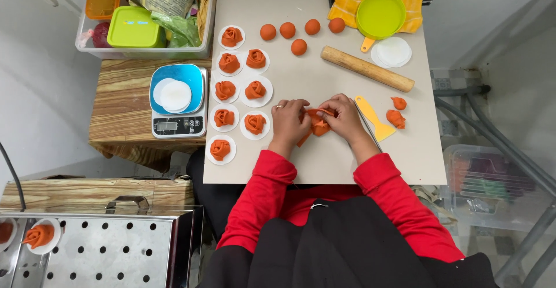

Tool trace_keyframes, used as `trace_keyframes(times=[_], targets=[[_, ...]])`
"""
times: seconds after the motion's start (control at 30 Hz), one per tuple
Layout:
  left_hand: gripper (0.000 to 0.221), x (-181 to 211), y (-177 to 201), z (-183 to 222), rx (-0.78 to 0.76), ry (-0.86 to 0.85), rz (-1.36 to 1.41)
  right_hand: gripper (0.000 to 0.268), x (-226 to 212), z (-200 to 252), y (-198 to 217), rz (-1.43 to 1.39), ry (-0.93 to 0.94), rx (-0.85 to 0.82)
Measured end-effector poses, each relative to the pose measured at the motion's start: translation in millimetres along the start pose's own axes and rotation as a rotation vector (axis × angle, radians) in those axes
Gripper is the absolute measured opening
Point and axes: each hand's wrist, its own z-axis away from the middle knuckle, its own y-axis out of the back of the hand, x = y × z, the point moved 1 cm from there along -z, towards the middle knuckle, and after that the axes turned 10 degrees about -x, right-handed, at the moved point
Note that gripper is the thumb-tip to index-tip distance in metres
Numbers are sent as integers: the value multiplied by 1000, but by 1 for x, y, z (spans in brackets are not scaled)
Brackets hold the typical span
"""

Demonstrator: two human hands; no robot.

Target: Shaping a piece of orange dough into a bow using a small tool and hand folding.

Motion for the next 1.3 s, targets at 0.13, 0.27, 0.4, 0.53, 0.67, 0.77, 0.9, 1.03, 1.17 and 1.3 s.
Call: trace_keyframes(times=[0.13,0.27,0.4,0.53,0.67,0.77,0.9,1.03,1.17,1.3], targets=[[18,-9,1,9,87,1,-60,13,-1,-1,0,-21,-6,-1],[11,-2,10,15,56,-5,-97,19,-6,-2,-1,-15,23,-20],[11,0,12,13,27,6,-67,17,-8,-2,0,1,29,-38],[17,5,18,13,40,22,-80,14,-8,-2,2,-12,24,-42],[10,9,23,15,-2,22,-34,12,-5,-1,1,-22,21,-35],[10,9,23,14,-21,24,-17,12,0,-1,0,-24,21,-32],[11,11,25,14,-47,36,34,15,8,-1,-5,-37,21,-12],[14,16,28,14,-81,36,103,13,8,0,-5,-68,11,-11],[13,16,27,13,-86,-11,137,13,5,-1,-3,-77,29,1],[7,14,23,10,-39,-37,70,16,6,-1,-4,-86,27,-6]])
